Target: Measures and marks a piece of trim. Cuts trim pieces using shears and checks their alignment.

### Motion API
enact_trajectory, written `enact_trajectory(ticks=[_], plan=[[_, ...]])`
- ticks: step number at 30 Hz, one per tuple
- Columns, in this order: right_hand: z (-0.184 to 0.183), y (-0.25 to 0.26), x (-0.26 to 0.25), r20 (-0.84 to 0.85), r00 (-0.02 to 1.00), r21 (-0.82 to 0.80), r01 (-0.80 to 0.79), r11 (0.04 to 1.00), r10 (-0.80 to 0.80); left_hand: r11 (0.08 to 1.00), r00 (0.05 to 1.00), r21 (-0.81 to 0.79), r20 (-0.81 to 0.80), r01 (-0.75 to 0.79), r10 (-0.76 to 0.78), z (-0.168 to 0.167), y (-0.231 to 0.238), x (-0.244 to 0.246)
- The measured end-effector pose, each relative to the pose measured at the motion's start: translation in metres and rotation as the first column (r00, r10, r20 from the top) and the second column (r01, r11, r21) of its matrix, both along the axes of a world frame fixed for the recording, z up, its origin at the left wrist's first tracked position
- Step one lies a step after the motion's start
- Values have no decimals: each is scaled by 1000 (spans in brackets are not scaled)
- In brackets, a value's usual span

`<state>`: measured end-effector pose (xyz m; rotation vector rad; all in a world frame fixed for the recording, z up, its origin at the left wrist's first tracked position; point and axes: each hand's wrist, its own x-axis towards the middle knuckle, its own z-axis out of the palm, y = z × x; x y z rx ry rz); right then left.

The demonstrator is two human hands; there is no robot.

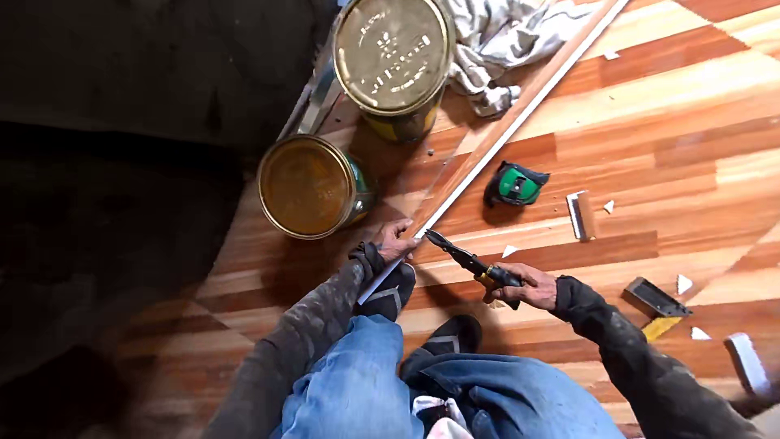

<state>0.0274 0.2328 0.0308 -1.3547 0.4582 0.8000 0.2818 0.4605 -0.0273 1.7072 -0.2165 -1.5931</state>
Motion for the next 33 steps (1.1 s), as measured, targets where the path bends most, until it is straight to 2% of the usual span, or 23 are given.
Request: enact_trajectory(ticks=[4,9,16,21,27,33], plan=[[-10,-4,12,-24,996,-3,-92,996,92,999,1000,30,10,12,-12,-2,-2,-3],[-21,2,8,11,995,-66,-101,993,102,999,1000,33,21,-2,1,-10,0,-7],[-9,7,13,-3,981,-181,-193,964,195,999,998,51,57,18,-21,1,-3,-8],[2,8,18,-10,966,-237,-254,938,259,1000,998,-4,70,10,-9,5,0,-9],[5,16,17,-9,960,-307,-269,913,280,998,994,28,87,64,-66,6,-1,-7],[5,18,16,-27,948,-339,-308,889,318,998,993,-1,104,57,-57,2,1,-9]])
